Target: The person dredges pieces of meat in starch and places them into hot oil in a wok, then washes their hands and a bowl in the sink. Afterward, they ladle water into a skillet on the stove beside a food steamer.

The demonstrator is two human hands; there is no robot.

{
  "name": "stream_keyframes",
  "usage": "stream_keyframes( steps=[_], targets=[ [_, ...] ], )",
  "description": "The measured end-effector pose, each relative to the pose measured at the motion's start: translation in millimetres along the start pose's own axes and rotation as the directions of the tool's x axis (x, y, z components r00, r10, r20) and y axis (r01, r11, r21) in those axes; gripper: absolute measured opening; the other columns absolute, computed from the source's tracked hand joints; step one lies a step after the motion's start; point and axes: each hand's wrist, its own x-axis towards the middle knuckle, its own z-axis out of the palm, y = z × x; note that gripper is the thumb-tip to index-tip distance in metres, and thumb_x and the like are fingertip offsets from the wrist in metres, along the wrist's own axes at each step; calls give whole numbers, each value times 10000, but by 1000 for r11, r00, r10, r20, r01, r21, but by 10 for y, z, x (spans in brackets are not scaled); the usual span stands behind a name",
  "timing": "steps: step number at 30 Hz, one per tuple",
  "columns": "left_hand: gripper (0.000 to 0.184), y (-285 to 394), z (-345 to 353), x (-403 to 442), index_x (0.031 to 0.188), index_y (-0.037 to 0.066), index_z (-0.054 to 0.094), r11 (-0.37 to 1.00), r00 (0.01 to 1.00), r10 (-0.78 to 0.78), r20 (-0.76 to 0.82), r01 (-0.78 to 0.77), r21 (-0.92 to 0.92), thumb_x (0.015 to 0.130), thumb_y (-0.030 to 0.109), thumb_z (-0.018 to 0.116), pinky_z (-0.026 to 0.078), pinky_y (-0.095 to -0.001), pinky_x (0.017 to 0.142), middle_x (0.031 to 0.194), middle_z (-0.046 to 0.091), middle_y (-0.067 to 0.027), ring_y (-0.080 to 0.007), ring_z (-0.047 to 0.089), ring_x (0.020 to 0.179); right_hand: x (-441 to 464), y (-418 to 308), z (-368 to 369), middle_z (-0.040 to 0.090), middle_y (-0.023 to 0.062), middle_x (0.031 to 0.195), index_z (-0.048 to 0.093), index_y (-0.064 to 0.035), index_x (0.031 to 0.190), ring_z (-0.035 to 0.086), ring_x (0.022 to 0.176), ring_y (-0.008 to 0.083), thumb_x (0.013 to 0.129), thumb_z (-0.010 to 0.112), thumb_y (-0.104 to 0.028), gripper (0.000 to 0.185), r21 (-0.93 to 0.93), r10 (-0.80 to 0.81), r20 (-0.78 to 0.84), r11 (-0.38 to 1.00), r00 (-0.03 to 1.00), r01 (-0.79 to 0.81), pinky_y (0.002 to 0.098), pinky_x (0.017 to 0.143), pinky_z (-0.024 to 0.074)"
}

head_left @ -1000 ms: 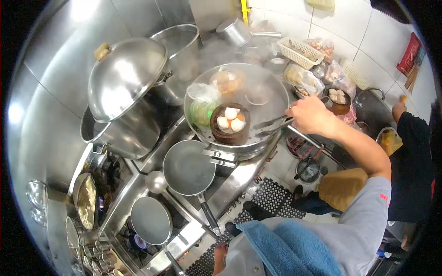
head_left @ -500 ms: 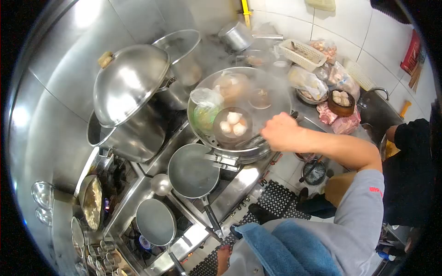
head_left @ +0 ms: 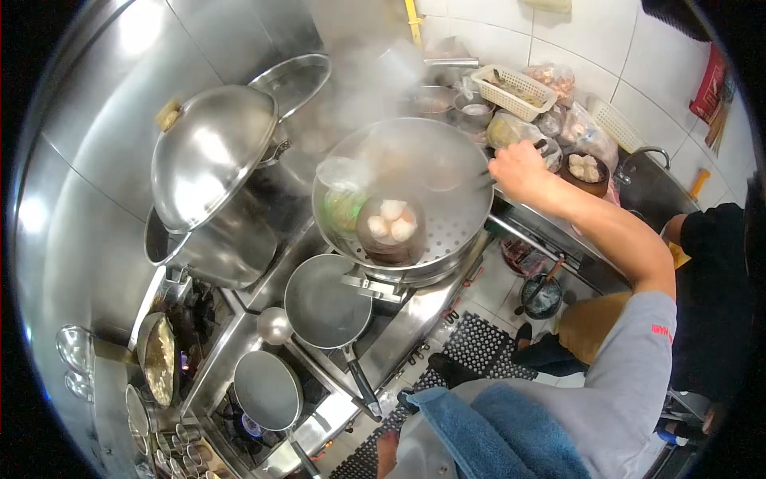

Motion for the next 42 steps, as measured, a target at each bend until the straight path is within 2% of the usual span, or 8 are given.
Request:
stream_keyframes(
  steps=[8,17,20,24,26,27,31,42],
  targets=[
    [240,693,-142,-8,772,54,621,874,962,-268,60,269,-406,887,258,568,374,-228,424,598,587,-8,-99,503,472,135,-67,245,661,76,732,685,-115,712,652,736,231,737,582,-155,113,-73,-119,-83,991,990,113,366,630,456],
    [388,138,68,-160,764,45,680,994,986,-83,-145,93,63,809,403,539,474,-374,626,663,636,-132,-240,613,642,124,14,76,664,93,736,689,-101,726,659,745,254,715,586,-139,111,51,-59,-28,997,998,61,376,636,484],
    [377,187,131,-154,825,73,697,935,935,-355,-20,355,-2,796,408,527,488,-402,702,756,653,-188,-316,645,763,9,182,-196,658,110,713,688,-88,739,662,733,286,687,587,-120,119,132,33,-34,991,999,-28,400,621,504],
    [367,237,138,-219,881,79,704,952,942,-300,-151,306,21,776,392,543,485,-407,758,811,652,-206,-357,634,840,-165,652,-484,652,110,730,704,-141,878,646,716,305,632,614,-111,264,133,227,-113,968,967,-211,420,623,512],
    [371,378,89,-184,893,75,702,917,912,-398,-103,394,-59,772,389,547,482,-411,766,817,651,-205,-364,628,842,-215,939,-489,654,112,735,704,-149,868,648,721,305,635,612,-106,254,26,315,-60,949,947,-314,419,627,516],
    [358,341,151,-152,904,77,703,901,904,-384,-185,411,140,780,376,550,484,-401,758,815,661,-184,-339,634,811,-251,1067,-489,655,113,737,705,-153,863,649,724,306,637,612,-103,249,-24,358,-35,933,933,-359,418,629,518],
    [311,103,56,-2,860,85,707,981,996,-90,-17,91,168,801,346,549,491,-386,722,828,675,-164,-314,639,782,-481,1387,-509,676,113,805,696,-87,818,662,765,269,697,619,-125,149,-233,384,176,911,906,-340,375,642,517],
    [293,33,62,121,833,84,703,977,981,-194,-30,196,83,813,332,548,490,-383,694,802,673,-160,-308,634,750,-784,1522,252,691,61,882,708,-155,839,651,867,218,778,592,-227,150,-405,378,399,890,835,-209,411,721,441]
  ],
)
